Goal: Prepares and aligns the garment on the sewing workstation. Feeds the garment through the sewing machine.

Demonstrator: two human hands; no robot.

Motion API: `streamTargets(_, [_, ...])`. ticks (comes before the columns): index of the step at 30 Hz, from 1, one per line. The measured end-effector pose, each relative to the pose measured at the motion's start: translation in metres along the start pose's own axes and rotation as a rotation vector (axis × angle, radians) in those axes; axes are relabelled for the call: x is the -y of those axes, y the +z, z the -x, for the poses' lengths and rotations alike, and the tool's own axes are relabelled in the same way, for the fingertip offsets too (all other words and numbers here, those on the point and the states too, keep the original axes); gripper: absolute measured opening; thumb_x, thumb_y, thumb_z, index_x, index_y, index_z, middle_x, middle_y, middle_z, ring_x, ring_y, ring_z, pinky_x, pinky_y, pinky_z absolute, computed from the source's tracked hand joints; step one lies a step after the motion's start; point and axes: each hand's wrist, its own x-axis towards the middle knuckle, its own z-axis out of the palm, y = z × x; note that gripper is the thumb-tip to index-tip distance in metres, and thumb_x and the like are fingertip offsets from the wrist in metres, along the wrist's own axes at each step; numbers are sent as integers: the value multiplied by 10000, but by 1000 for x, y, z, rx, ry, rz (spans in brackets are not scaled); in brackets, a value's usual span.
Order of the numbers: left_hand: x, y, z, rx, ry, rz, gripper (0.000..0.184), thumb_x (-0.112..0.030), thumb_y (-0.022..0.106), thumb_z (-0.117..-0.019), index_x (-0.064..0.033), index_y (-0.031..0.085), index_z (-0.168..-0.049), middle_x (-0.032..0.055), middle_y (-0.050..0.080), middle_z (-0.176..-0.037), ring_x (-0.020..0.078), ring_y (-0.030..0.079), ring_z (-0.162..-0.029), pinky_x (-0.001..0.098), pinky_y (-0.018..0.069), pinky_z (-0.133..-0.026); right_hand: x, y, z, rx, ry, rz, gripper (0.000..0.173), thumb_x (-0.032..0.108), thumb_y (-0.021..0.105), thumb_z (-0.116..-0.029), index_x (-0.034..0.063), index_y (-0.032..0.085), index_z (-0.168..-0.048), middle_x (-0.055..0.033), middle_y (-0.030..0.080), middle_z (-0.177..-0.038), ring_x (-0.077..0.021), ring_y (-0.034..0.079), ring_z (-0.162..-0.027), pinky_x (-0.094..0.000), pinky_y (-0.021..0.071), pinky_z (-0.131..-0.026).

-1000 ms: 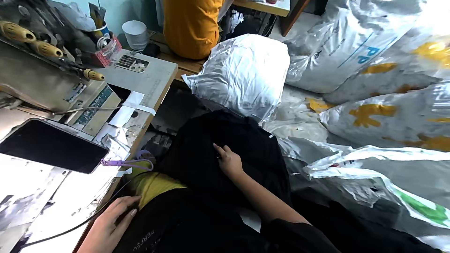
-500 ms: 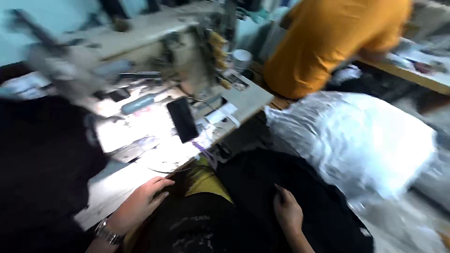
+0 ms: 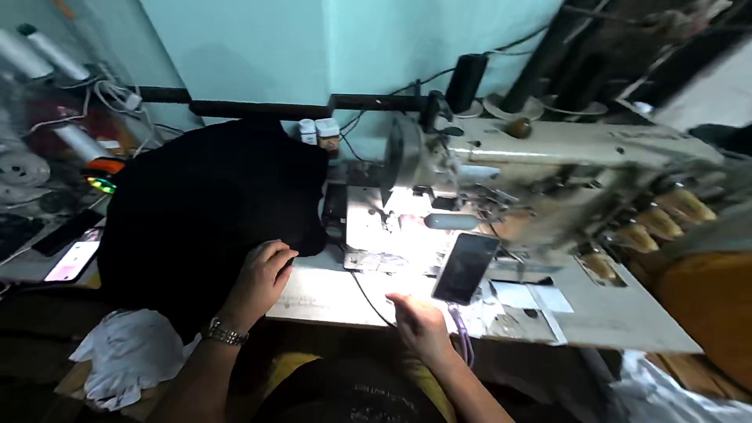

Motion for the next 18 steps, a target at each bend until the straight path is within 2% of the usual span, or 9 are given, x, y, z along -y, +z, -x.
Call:
streamTargets(2, [11, 5, 1, 46, -20, -147, 339, -218, 682, -947, -132, 707, -1274, 131, 626, -1387, 358, 491, -1400, 577, 394, -1144, -8, 25, -5, 119, 89, 16, 312, 105, 592, -895, 110, 776, -1147, -64, 738, -796, -219, 703, -650, -451, 589, -583])
streamTargets(4, [9, 15, 0, 115, -4, -332, 410, -173, 746, -905, -127, 689, -1308, 125, 577, -1471, 362, 458, -1435, 605, 386, -1132, -11, 38, -2, 197, 150, 94, 302, 142, 641, -898, 132, 775, -1169, -94, 762, -860, -292, 740, -699, -543, 590, -584])
streamTargets(7, [5, 32, -7, 148, -1, -557, 416, -49, 635, -945, -115, 646, -1356, 106, 540, -1518, 294, 456, -1449, 562, 376, -1130, -15, 39, 1, 205, 158, 114, 329, 156, 636, -868, 159, 780, -1163, -75, 770, -894, -286, 749, -735, -551, 590, -590])
streamTargets(9, [-1, 35, -22, 244, -25, -567, 419, 38, 564, -950, -57, 640, -1351, 150, 525, -1524, 310, 427, -1470, 575, 336, -1157, -16, 38, 2, 211, 179, 104, 347, 144, 619, -859, 152, 780, -1167, -69, 772, -907, -276, 752, -763, -549, 592, -614])
streamTargets(12, [-12, 34, -51, 412, -83, -476, 263, 50, 517, -972, -5, 698, -1155, 177, 636, -1341, 337, 511, -1382, 585, 282, -1196, -19, 40, 4, 220, 176, 132, 348, 151, 620, -853, 152, 781, -1162, -60, 765, -886, -270, 745, -748, -540, 590, -609])
streamTargets(14, [-15, 33, -63, 307, -94, -405, 189, 0, 537, -993, -27, 699, -1085, 147, 722, -1079, 311, 678, -1107, 544, 385, -1117, -20, 40, 4, 206, 164, 124, 345, 146, 616, -851, 136, 784, -1152, -67, 767, -893, -274, 747, -754, -539, 594, -620])
streamTargets(16, [-11, 31, -69, 170, -73, -347, 128, -79, 579, -1003, -43, 698, -1031, 129, 734, -904, 293, 726, -901, 505, 496, -985, -20, 40, 5, 183, 150, 125, 339, 156, 608, -854, 137, 787, -1141, -61, 772, -894, -264, 753, -760, -527, 596, -618])
streamTargets(17, [-9, 31, -71, 175, -55, -341, 119, -124, 610, -999, -47, 695, -1031, 130, 730, -907, 292, 724, -904, 504, 507, -963, -19, 40, 4, 185, 154, 125, 340, 161, 606, -858, 141, 786, -1146, -57, 773, -896, -261, 753, -760, -525, 596, -614])
streamTargets(18, [-8, 31, -71, 237, -49, -356, 171, -166, 662, -980, -42, 699, -1092, 152, 733, -1004, 312, 710, -1005, 523, 481, -1014, -18, 39, 5, 192, 163, 122, 344, 157, 608, -859, 145, 784, -1154, -61, 773, -894, -266, 752, -750, -530, 592, -600])
